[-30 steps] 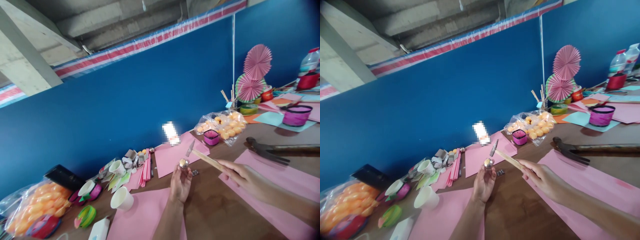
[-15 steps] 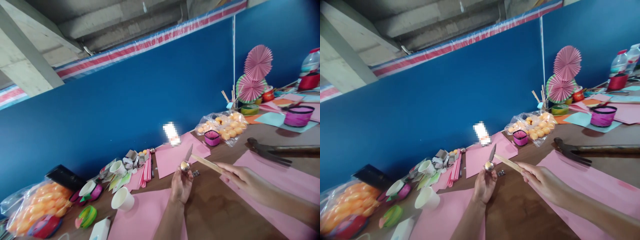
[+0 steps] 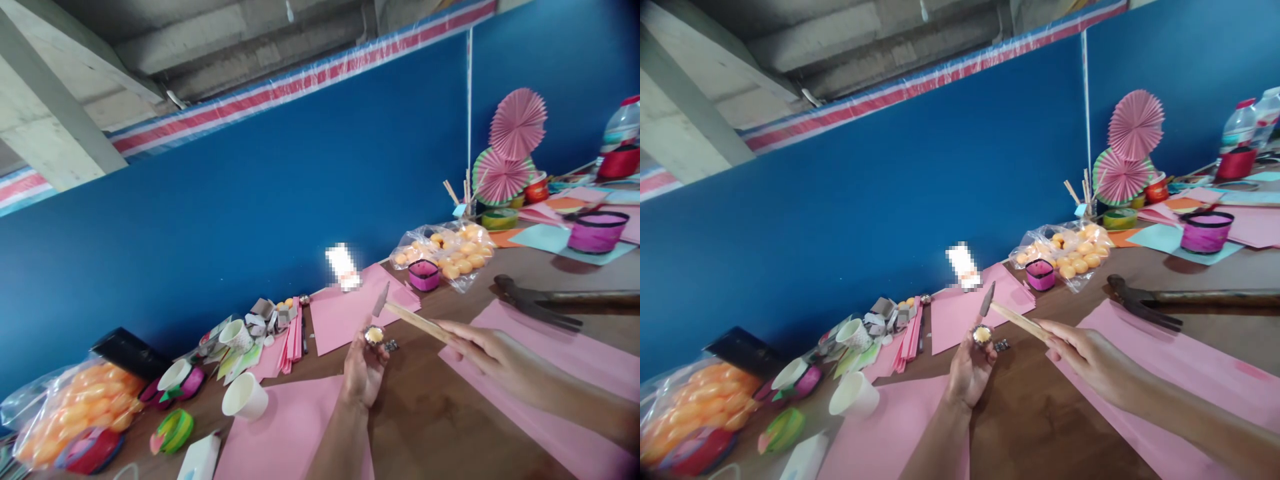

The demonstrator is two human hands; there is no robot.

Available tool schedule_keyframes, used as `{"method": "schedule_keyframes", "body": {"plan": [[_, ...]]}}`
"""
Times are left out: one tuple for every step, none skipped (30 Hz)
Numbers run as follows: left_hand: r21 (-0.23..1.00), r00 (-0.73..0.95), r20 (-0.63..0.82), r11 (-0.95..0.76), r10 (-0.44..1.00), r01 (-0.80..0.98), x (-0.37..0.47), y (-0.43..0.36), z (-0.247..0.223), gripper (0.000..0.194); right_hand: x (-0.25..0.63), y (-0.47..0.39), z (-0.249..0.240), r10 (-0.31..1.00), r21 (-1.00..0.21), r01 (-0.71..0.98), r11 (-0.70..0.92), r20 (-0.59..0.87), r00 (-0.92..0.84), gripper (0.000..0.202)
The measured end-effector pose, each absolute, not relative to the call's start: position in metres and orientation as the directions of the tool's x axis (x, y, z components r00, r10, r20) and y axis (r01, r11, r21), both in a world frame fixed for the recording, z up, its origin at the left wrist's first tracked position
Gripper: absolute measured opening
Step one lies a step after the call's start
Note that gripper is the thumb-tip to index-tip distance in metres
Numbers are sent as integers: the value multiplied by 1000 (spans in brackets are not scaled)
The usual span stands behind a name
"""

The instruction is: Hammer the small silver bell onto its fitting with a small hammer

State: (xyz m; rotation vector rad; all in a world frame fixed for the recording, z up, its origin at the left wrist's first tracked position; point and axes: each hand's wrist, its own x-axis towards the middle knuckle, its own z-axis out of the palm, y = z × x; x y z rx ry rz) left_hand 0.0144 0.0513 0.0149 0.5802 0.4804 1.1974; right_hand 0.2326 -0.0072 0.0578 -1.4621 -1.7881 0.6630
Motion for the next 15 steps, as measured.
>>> {"method": "schedule_keyframes", "body": {"plan": [[649, 299, -37, 250, 954, -718, 14, 52, 14, 37, 232, -7, 58, 973, -764, 605, 224, 209, -96, 43], [652, 297, -34, 247, 954, -717, 14, 52, 13, 35, 231, -7, 58, 972, -759, 610, 230, 207, -110, 43], [654, 294, -32, 242, 955, -717, 14, 52, 12, 32, 231, -7, 58, 970, -750, 616, 240, 208, -126, 42], [656, 288, -34, 239, 957, -716, 15, 53, 10, 29, 230, -7, 58, 967, -741, 623, 252, 210, -142, 42], [657, 280, -38, 236, 959, -716, 15, 53, 9, 27, 230, -7, 59, 965, -730, 632, 261, 214, -152, 41], [657, 274, -45, 235, 961, -716, 15, 54, 9, 25, 230, -8, 60, 963, -716, 644, 268, 222, -154, 41], [657, 268, -53, 235, 962, -716, 15, 54, 8, 24, 230, -8, 62, 960, -700, 659, 276, 233, -155, 40], [657, 260, -58, 233, 964, -717, 15, 55, 7, 23, 231, -9, 64, 956, -678, 676, 288, 245, -162, 39], [656, 253, -61, 229, 966, -719, 16, 55, 7, 22, 232, -9, 67, 951, -654, 694, 302, 257, -171, 39], [654, 245, -63, 226, 967, -722, 16, 56, 6, 21, 232, -10, 69, 944, -627, 710, 320, 270, -187, 38], [651, 239, -66, 224, 969, -725, 15, 56, 6, 19, 232, -12, 70, 936, -602, 723, 339, 288, -200, 38], [649, 235, -71, 224, 969, -727, 15, 57, 6, 18, 231, -13, 71, 929, -579, 733, 356, 307, -209, 37], [647, 233, -74, 225, 970, -728, 15, 57, 6, 16, 230, -14, 71, 921, -557, 743, 370, 324, -216, 38], [647, 233, -76, 226, 969, -728, 15, 57, 6, 15, 229, -15, 70, 913, -532, 754, 385, 339, -227, 38], [649, 237, -77, 229, 969, -726, 15, 57, 6, 14, 227, -16, 68, 903, -504, 765, 401, 360, -236, 39]]}}
